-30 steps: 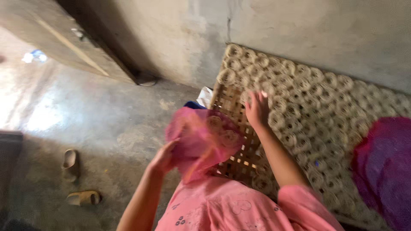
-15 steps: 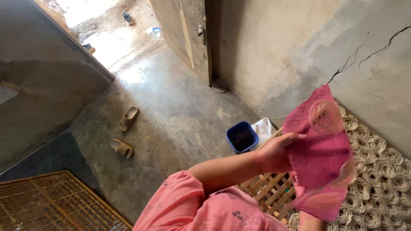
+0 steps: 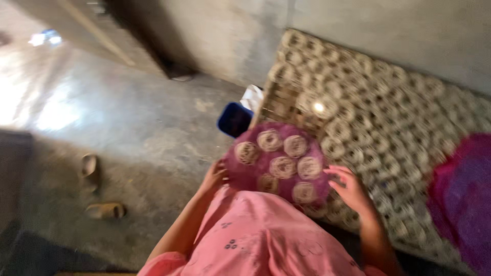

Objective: The person arranges small coiled noodle bundles on a pink circular mat and a wooden drying rack. They repeatedly pick up bundles from the rack and place them onto the mat, then transfer the mat to a nearby table and continue arranging more bundles.

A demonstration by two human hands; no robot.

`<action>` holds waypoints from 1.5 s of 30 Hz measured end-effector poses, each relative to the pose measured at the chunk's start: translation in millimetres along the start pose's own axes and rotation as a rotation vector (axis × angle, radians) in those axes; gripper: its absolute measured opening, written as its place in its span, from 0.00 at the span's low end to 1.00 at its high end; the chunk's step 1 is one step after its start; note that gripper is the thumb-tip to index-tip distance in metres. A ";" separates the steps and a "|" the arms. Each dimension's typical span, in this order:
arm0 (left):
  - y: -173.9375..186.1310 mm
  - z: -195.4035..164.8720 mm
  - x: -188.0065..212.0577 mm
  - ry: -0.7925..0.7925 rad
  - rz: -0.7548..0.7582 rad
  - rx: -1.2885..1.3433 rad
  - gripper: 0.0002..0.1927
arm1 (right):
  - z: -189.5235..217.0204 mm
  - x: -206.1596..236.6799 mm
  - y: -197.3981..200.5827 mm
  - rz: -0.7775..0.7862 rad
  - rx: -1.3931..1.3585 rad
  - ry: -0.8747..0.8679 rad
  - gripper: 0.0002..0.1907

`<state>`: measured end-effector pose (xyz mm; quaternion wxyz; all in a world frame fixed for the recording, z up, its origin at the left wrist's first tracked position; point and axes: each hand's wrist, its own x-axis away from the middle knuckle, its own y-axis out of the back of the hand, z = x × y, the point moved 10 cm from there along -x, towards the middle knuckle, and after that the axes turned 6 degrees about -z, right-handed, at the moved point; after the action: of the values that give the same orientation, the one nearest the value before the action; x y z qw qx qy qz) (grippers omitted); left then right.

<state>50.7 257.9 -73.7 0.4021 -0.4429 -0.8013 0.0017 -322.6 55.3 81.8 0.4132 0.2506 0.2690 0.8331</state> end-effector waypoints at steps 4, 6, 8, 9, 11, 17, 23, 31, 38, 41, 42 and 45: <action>-8.6 -46.8 27.2 -0.593 -0.256 -0.665 0.22 | 64.3 -11.4 13.3 -0.345 0.135 0.195 0.15; -59.1 -67.4 24.7 -0.778 -0.288 -1.006 0.18 | 80.8 -35.4 -13.4 -0.271 0.082 0.157 0.11; -110.3 -75.9 12.7 -0.841 -0.288 -1.319 0.14 | 93.1 -58.1 -40.5 -0.191 0.191 0.145 0.12; -133.1 -78.2 7.1 -0.876 -0.267 -1.430 0.14 | 92.9 -67.0 -51.1 -0.158 0.280 0.111 0.13; -159.6 -80.8 -3.9 -0.901 -0.252 -1.534 0.16 | 86.8 -79.0 -66.0 -0.086 0.454 0.049 0.18; -164.1 -62.6 -50.3 -0.684 -0.233 -1.562 0.17 | 107.1 -80.4 -77.4 -0.204 0.523 0.349 0.16; -175.7 -66.8 -63.0 -0.826 -0.241 -1.433 0.15 | 67.1 -102.3 -89.1 -0.160 0.532 0.281 0.12; -173.7 -92.9 -49.7 -0.667 -0.211 -1.232 0.16 | -89.8 -145.8 -38.7 0.025 -0.609 -0.628 0.06; -127.9 -117.0 -39.8 -0.844 -0.352 -1.167 0.19 | -33.3 -220.2 6.4 -0.166 -0.563 -0.293 0.16; -81.8 -93.8 -71.3 -0.685 -0.312 -1.043 0.22 | 0.7 -259.3 -14.3 -0.142 -0.520 -0.246 0.18; -66.0 -74.4 -89.2 -0.512 -0.245 -1.022 0.22 | 15.2 -271.4 -26.4 -0.097 -0.567 -0.197 0.16; -37.4 -27.4 -107.8 -0.218 -0.084 -0.826 0.20 | 46.7 -292.8 -41.1 -0.150 -0.341 -0.021 0.14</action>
<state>72.6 148.8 -111.1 0.1036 -0.5311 -0.7897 -0.2889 -113.9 -153.4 31.7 0.5132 0.1647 0.1374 0.8310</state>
